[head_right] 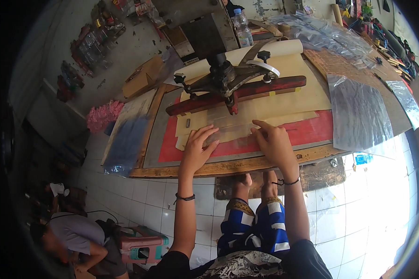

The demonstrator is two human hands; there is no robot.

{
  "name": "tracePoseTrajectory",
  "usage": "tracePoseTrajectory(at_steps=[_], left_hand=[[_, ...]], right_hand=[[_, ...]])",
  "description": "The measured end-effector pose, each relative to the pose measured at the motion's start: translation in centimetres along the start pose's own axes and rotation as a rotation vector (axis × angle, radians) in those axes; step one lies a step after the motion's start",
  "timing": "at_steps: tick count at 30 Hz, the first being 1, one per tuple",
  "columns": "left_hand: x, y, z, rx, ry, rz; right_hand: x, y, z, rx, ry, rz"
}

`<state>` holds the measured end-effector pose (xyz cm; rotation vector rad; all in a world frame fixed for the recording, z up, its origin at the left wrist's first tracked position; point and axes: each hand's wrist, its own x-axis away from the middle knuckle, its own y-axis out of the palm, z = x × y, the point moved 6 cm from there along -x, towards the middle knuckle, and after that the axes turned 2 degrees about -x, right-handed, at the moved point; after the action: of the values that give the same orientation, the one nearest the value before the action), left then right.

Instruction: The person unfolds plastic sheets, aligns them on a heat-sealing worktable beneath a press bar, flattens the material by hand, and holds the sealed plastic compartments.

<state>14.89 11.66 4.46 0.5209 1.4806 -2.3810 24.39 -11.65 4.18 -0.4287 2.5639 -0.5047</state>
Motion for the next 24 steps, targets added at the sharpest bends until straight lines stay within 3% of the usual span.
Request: tracePoseTrajectory(at_steps=[24], left_hand=[[0.07,0.02,-0.10,0.005,0.004,0.008]], right_hand=[[0.10,0.14,-0.05,-0.013,-0.006,-0.012]])
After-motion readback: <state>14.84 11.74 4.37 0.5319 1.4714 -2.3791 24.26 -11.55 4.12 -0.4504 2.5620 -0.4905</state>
